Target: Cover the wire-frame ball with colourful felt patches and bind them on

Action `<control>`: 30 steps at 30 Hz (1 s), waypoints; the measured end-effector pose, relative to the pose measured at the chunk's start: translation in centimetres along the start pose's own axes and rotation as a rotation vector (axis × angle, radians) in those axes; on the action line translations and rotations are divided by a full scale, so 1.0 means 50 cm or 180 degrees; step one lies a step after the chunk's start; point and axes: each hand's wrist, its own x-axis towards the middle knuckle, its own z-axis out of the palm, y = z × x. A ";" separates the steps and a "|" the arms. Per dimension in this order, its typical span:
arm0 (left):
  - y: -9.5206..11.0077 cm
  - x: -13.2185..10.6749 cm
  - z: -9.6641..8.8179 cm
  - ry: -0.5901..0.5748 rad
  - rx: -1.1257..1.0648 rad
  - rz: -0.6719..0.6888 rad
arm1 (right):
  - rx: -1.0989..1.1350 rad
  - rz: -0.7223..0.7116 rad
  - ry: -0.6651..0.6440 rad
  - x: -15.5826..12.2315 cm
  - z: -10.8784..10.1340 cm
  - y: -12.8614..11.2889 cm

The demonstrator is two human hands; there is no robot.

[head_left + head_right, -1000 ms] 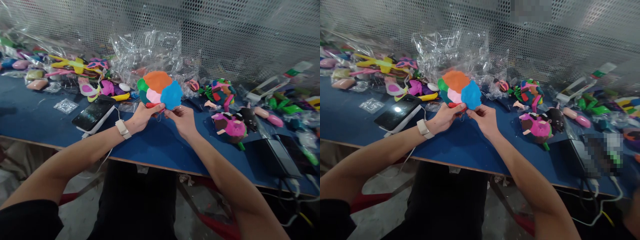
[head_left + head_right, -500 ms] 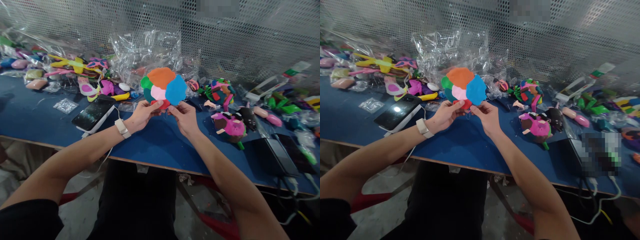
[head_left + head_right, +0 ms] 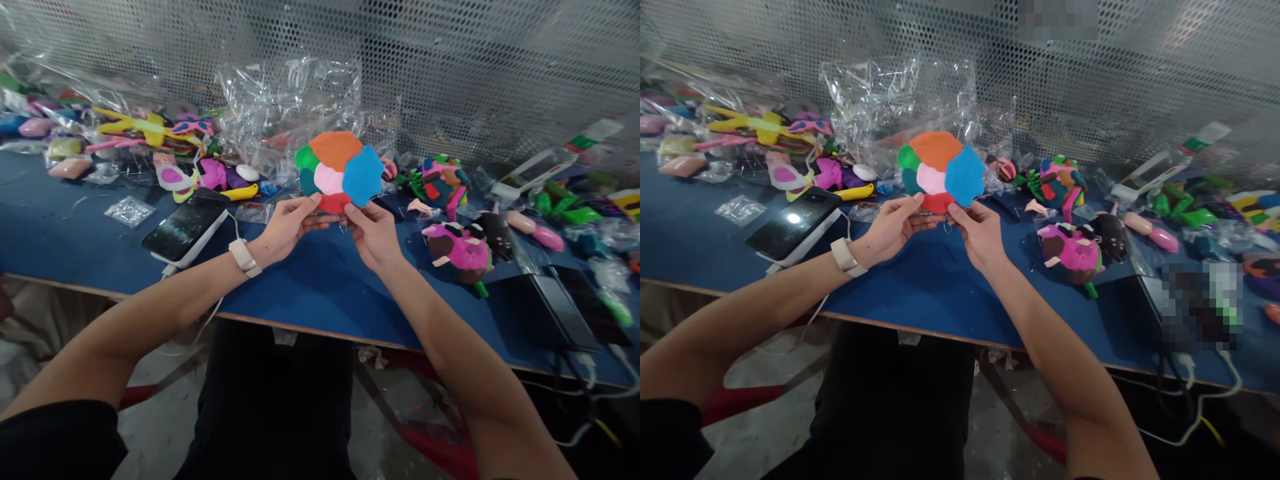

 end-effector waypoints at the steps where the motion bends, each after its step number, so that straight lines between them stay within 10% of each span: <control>1: 0.000 0.000 0.000 0.0007 0.0041 0.0025 | -0.0018 0.0010 0.0009 0.000 0.000 0.000; 30: -0.017 0.010 -0.019 0.0149 0.0094 -0.0037 | -0.0256 -0.0104 -0.0077 -0.006 0.005 0.000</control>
